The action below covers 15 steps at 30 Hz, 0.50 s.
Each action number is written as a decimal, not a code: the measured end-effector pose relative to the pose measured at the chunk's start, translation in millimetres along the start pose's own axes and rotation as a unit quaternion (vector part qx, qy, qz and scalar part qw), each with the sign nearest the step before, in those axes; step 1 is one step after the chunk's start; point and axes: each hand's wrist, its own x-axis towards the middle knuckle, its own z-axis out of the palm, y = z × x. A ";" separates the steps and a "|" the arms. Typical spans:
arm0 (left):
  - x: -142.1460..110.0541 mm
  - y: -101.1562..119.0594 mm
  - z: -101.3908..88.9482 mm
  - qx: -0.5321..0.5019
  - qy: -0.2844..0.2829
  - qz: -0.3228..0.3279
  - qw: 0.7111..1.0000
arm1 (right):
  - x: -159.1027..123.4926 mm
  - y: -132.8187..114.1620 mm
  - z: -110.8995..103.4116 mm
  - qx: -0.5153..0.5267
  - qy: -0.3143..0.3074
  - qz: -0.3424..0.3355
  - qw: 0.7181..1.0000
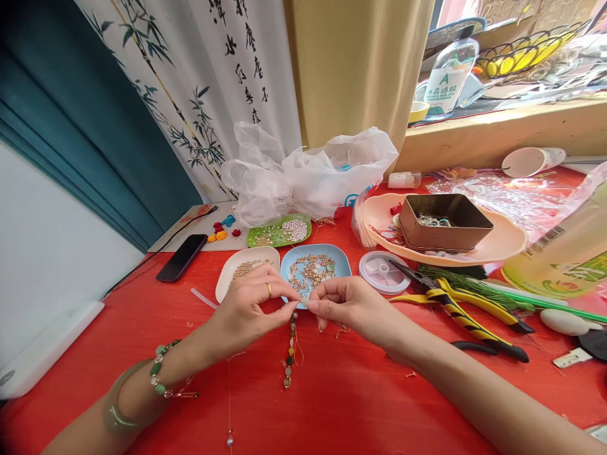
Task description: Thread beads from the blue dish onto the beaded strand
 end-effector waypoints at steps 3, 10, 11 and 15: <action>-1.2 -0.4 1.7 0.025 0.009 0.030 0.999 | -0.1 0.9 0.0 0.003 -0.004 0.001 1.000; -4.2 -0.6 3.6 0.096 0.013 0.084 0.992 | 2.4 0.0 0.5 -0.011 -0.012 -0.003 1.000; -4.4 -0.4 3.7 0.107 0.010 0.086 0.990 | 2.3 0.0 0.5 -0.012 -0.014 -0.005 1.000; -4.3 -0.8 4.1 0.137 0.005 0.090 0.986 | 2.0 -0.9 -0.9 -0.026 -0.015 -0.007 1.000</action>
